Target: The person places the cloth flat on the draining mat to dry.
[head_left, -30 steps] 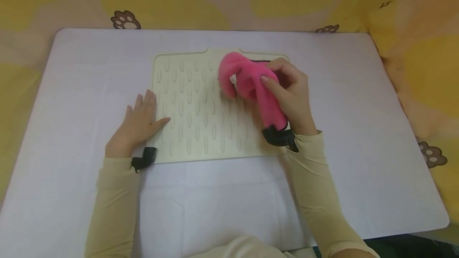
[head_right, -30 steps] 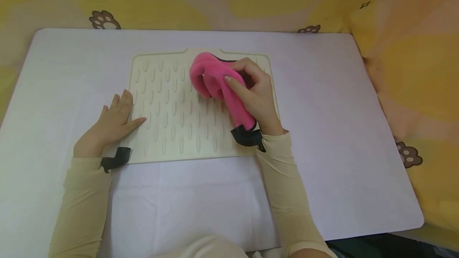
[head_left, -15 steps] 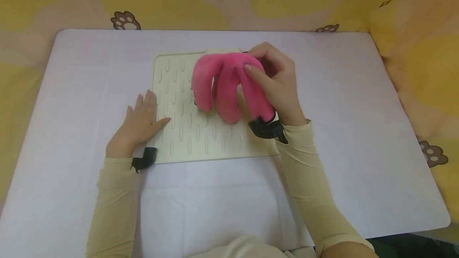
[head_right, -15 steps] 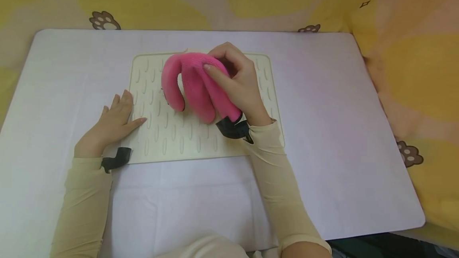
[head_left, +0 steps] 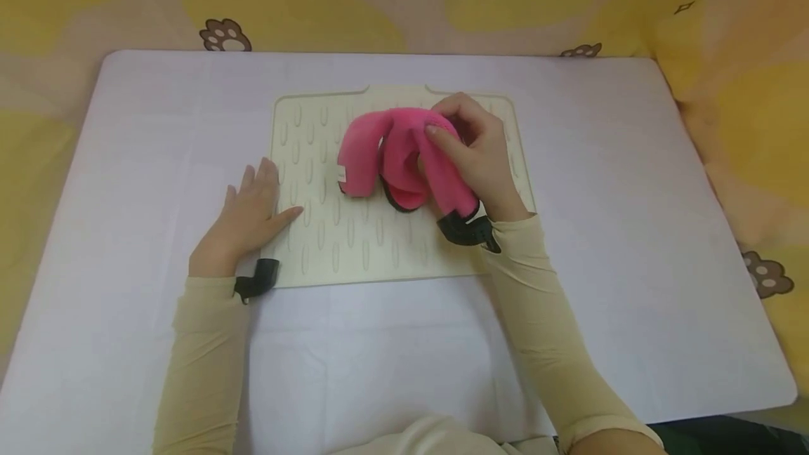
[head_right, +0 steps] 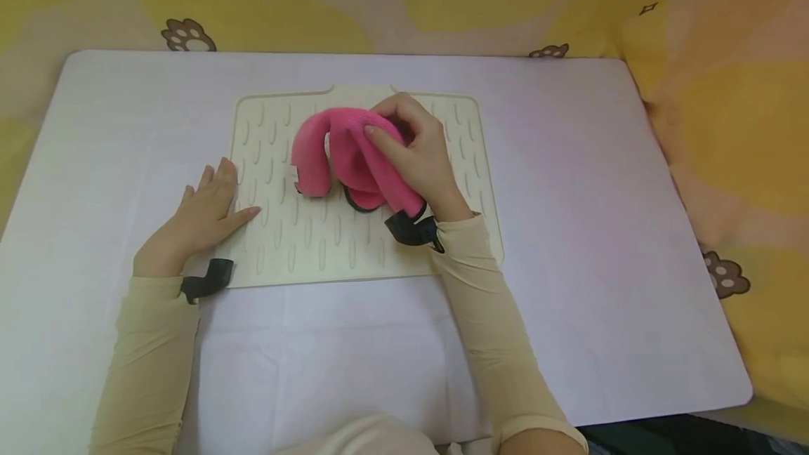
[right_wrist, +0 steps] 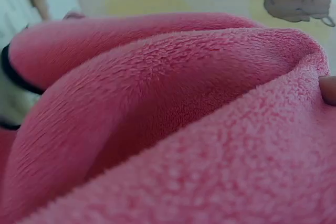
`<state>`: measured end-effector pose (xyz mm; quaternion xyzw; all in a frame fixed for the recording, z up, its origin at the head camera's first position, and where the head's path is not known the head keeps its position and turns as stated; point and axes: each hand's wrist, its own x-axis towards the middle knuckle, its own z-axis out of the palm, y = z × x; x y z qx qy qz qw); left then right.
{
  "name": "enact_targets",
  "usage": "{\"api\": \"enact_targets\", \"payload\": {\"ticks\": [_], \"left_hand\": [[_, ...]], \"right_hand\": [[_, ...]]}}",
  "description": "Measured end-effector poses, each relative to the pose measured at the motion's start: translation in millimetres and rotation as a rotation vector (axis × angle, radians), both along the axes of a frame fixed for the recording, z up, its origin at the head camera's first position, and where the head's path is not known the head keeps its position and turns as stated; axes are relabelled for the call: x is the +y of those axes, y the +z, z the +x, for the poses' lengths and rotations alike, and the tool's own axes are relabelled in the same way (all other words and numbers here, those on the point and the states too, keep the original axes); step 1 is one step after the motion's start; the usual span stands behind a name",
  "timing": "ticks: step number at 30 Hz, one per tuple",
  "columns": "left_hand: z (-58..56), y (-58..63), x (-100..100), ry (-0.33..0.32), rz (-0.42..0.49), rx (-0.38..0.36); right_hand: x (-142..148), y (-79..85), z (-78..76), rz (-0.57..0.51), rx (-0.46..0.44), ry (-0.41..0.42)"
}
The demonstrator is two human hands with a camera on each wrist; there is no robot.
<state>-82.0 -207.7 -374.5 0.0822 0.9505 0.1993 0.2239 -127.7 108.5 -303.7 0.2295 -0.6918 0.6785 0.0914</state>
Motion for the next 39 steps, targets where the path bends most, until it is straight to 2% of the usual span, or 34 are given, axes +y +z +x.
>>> {"api": "enact_targets", "payload": {"ticks": [4, 8, 15, 19, 31, 36, 39], "left_hand": [[0.0, 0.6, 1, -0.006, 0.002, -0.003], [0.1, -0.3, 1, -0.003, 0.005, 0.0], [-0.3, -2.4, 1, 0.004, 0.01, 0.002], [-0.2, -1.4, 2, 0.013, 0.011, 0.001], [0.1, -2.6, 1, 0.015, 0.007, 0.007], [-0.2, -3.4, 1, 0.012, 0.008, 0.006], [-0.7, -4.0, 1, 0.014, 0.006, 0.003]], "right_hand": [[6, -13.6, -0.1, 0.05, -0.052, -0.009], [7, -25.2, 0.7, 0.116, -0.111, 0.018], [1, -46.1, 8.3, 0.318, -0.239, 0.131], [-1, -56.8, 11.9, 0.381, -0.265, 0.177], [-10, -74.7, 7.2, 0.509, -0.125, 0.216], [-13, -78.8, 7.1, 0.6, 0.032, 0.222], [-14, -81.5, 6.9, 0.621, 0.093, 0.217]]}}
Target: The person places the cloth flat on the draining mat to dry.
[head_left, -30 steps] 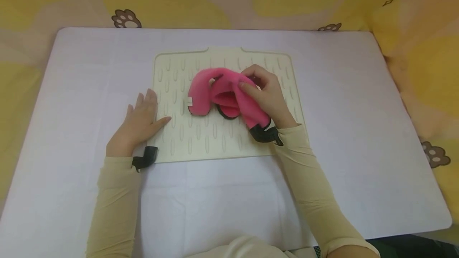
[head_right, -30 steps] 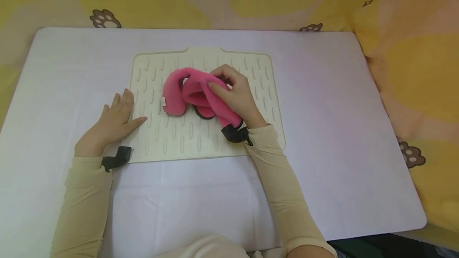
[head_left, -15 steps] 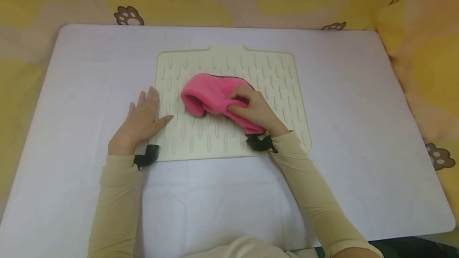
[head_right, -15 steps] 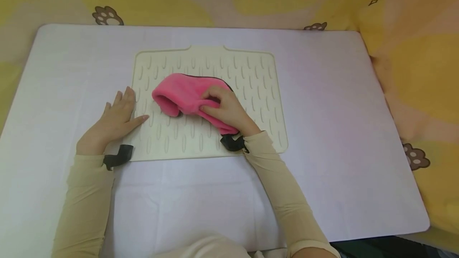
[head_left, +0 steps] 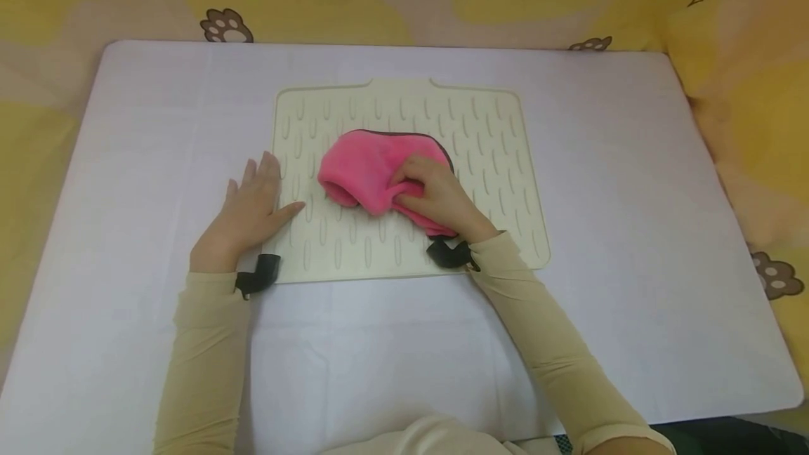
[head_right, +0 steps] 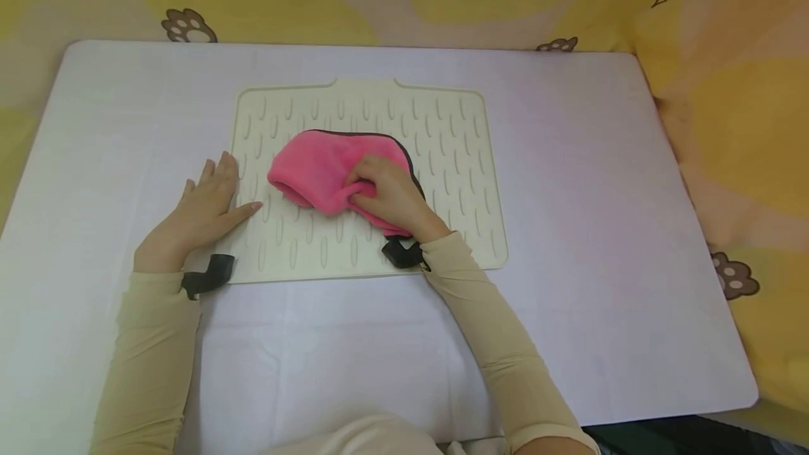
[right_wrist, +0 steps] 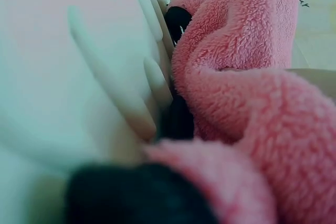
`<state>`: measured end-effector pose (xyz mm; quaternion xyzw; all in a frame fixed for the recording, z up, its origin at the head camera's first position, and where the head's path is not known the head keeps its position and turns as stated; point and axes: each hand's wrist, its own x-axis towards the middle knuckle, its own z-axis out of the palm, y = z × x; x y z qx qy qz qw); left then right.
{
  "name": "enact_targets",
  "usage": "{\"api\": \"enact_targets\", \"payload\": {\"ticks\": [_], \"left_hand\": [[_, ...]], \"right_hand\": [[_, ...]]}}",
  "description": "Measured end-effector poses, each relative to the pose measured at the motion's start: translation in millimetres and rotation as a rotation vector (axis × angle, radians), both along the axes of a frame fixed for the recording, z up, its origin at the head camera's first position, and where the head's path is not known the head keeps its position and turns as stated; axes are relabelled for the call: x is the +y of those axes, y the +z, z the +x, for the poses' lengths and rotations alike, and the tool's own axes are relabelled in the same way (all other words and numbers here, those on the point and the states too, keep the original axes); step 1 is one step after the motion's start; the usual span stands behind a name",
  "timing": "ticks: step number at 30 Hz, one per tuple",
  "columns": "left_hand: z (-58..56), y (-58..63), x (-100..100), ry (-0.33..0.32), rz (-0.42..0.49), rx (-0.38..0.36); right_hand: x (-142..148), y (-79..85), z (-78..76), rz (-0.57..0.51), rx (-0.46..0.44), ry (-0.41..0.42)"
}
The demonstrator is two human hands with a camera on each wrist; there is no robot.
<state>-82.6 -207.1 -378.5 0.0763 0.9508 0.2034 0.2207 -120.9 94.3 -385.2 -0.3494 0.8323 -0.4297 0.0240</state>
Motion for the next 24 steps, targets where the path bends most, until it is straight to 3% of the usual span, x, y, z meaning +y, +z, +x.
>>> {"api": "enact_targets", "payload": {"ticks": [6, 10, 13, 15, 19, 24], "left_hand": [[-0.7, 4.9, 0, -0.015, 0.006, -0.029], [1.6, 22.4, -3, -0.007, 0.068, -0.096], [1.0, 37.4, -4, 0.023, 0.138, -0.061], [-2.2, 43.0, -1, 0.053, 0.19, 0.019], [-16.3, 40.6, 11, 0.105, 0.326, 0.127], [-36.3, 26.5, 28, 0.115, 0.398, 0.037]], "right_hand": [[2, 5.5, 2.0, 0.006, -0.026, 0.001], [11, 19.5, 5.1, 0.016, -0.089, 0.023], [21, 32.4, 4.3, 0.013, -0.104, 0.048], [28, 39.5, 1.0, 0.012, -0.086, 0.052], [42, 48.8, -9.3, 0.001, -0.077, 0.001], [54, 44.1, -26.2, 0.066, -0.188, -0.145]]}}
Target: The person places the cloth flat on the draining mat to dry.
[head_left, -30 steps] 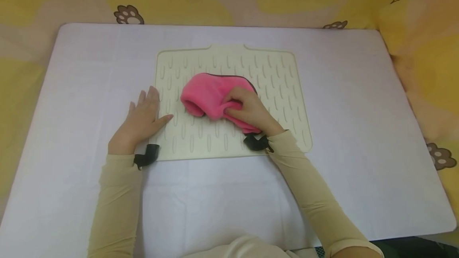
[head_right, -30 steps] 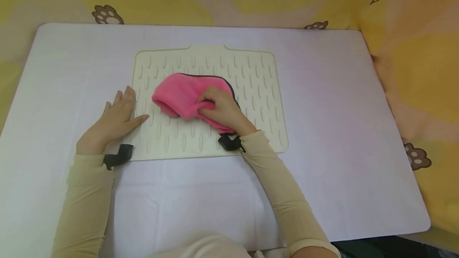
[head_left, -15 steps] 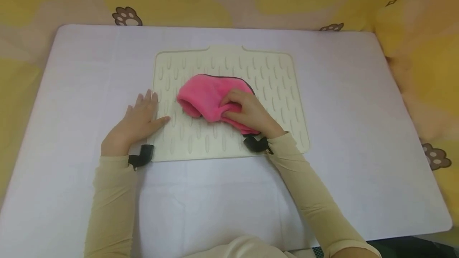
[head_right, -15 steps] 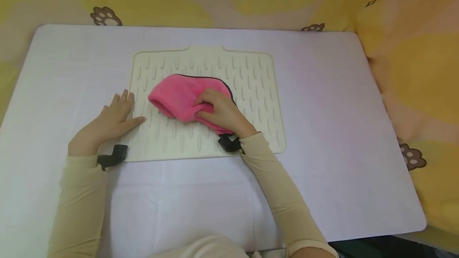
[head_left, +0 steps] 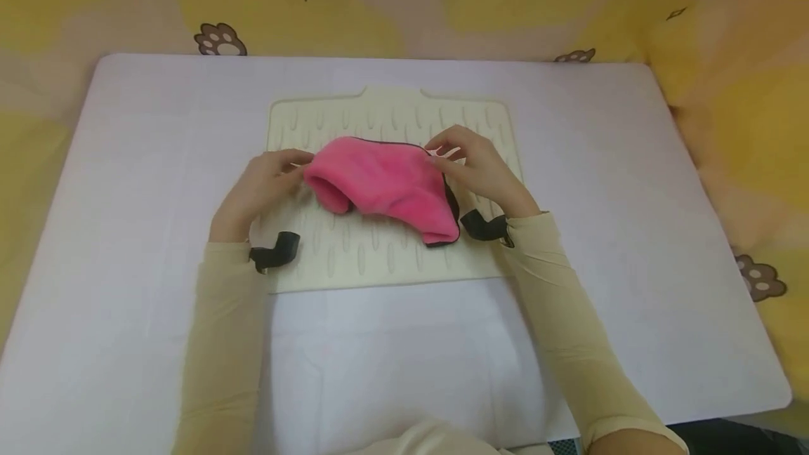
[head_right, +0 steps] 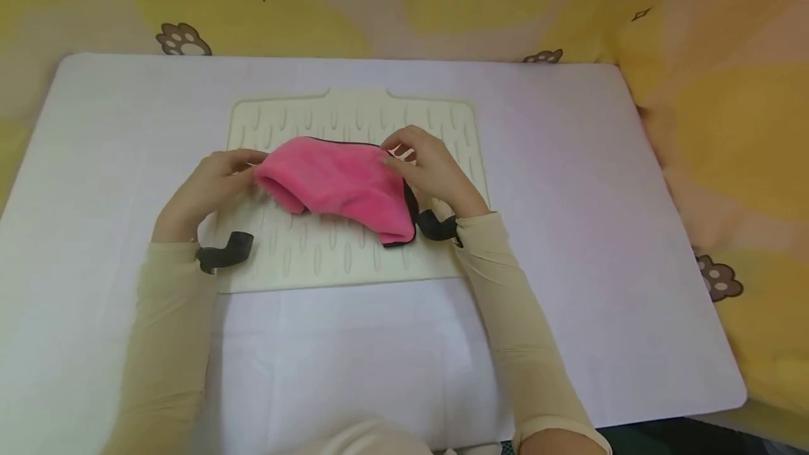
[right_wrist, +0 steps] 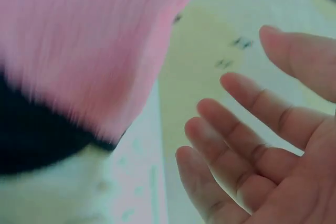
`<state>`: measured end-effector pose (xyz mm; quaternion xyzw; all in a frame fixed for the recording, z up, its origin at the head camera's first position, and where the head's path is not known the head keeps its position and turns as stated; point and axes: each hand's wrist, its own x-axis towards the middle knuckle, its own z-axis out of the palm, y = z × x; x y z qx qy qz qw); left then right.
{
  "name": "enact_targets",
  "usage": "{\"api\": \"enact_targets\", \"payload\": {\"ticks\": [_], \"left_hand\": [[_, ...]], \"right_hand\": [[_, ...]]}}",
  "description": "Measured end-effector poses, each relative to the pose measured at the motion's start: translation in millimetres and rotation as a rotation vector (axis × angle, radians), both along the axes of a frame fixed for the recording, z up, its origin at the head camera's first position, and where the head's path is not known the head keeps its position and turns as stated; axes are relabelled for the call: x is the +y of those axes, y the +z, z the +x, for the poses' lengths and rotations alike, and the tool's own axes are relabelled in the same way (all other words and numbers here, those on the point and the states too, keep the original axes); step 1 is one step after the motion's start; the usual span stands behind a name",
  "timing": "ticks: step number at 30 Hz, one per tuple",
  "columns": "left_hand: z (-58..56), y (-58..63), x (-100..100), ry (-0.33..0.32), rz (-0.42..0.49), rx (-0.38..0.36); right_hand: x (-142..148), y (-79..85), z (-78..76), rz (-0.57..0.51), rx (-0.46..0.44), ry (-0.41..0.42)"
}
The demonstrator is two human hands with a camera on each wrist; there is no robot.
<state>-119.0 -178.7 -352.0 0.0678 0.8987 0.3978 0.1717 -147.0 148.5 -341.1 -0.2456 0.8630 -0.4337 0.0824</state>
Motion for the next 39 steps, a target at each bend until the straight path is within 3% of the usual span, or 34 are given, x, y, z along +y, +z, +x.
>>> {"api": "enact_targets", "payload": {"ticks": [2, 4, 8, 12, 17, 21, 25, 29, 32, 35, 39], "left_hand": [[-2.3, -7.2, 6, -0.022, 0.016, -0.045], [-1.5, -14.7, 11, -0.049, 0.024, -0.044], [5.5, -24.2, 16, -0.094, 0.062, 0.009], [10.8, -26.6, 19, -0.125, 0.094, 0.061], [12.7, -23.1, 15, -0.064, 0.095, 0.043], [12.5, -14.0, 10, -0.059, 0.068, -0.013], [13.7, -0.5, 4, -0.079, -0.01, -0.109], [13.8, 3.8, 2, -0.138, 0.084, -0.28], [11.9, 1.0, 6, -0.172, 0.183, -0.359], [10.2, -0.4, 12, -0.172, 0.193, -0.329], [8.9, -0.5, 17, -0.158, 0.137, -0.254]], "right_hand": [[3, -8.7, -5.1, 0.032, -0.067, -0.067], [6, -18.7, -7.0, 0.062, -0.128, -0.126], [7, -37.5, -3.2, 0.093, -0.239, -0.21], [5, -45.6, 2.9, 0.08, -0.282, -0.267], [-2, -43.7, 2.5, 0.135, -0.196, -0.225], [-6, -42.3, -1.4, 0.207, -0.112, -0.184], [-7, -41.9, -4.3, 0.2, -0.132, -0.202], [-5, -41.9, -7.4, 0.192, -0.152, -0.223], [-5, -40.9, -9.2, 0.192, -0.152, -0.221], [-5, -40.1, -10.5, 0.194, -0.145, -0.212], [-5, -41.0, -12.3, 0.198, -0.133, -0.207]]}}
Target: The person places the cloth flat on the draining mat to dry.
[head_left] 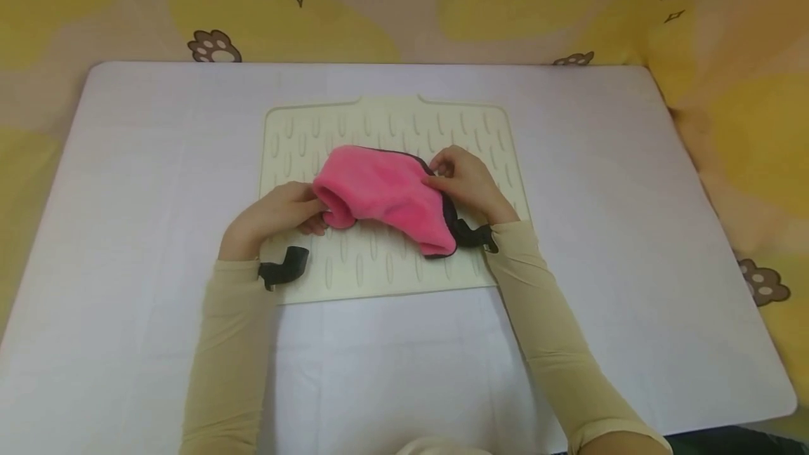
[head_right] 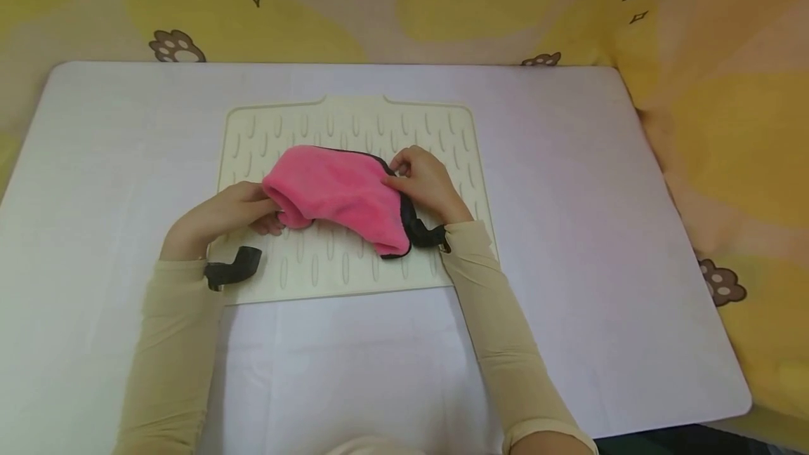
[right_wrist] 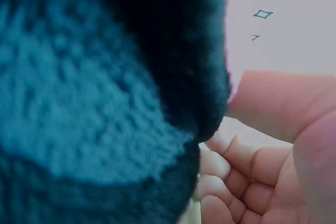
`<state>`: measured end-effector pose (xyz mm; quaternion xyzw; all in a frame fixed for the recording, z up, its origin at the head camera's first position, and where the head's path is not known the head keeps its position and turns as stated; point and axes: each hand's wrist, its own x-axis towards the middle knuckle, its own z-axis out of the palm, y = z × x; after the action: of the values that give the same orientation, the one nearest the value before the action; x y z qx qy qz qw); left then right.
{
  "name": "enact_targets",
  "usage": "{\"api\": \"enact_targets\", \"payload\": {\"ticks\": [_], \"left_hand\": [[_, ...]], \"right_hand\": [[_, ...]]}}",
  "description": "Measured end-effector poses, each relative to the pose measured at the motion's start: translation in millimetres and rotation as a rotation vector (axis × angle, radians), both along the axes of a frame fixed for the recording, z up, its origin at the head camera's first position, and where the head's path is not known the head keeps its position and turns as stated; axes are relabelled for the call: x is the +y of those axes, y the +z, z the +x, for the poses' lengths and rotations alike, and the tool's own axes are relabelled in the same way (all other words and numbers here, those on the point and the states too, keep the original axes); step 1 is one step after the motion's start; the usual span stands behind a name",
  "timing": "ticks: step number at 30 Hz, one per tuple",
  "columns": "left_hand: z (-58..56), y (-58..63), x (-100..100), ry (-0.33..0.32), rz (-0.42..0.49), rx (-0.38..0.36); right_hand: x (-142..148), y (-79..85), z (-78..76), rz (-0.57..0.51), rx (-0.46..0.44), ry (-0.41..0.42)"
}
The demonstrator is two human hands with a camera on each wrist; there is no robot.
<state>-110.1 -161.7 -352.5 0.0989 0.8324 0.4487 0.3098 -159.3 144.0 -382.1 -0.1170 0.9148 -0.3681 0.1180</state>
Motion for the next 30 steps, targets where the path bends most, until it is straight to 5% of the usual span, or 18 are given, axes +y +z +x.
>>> {"api": "enact_targets", "payload": {"ticks": [7, 11, 17, 23, 30], "left_hand": [[-0.3, -1.3, -4, -0.041, -0.03, 0.057], [-0.9, 0.6, -10, -0.013, -0.023, 0.047], [-3.8, 0.6, -17, 0.161, -0.073, 0.078], [-7.3, -7.1, -22, 0.379, -0.051, 0.164], [-8.7, -10.3, -23, 0.451, 0.083, 0.074]], "right_hand": [[0, 0.9, 0.1, 0.006, 0.012, 0.036], [0, 3.3, -0.1, 0.023, 0.037, 0.085], [1, 1.7, -0.6, -0.005, 0.074, 0.118], [7, -2.6, 1.7, -0.218, -0.03, -0.041], [14, -2.1, -1.9, -0.49, -0.086, -0.162]]}}
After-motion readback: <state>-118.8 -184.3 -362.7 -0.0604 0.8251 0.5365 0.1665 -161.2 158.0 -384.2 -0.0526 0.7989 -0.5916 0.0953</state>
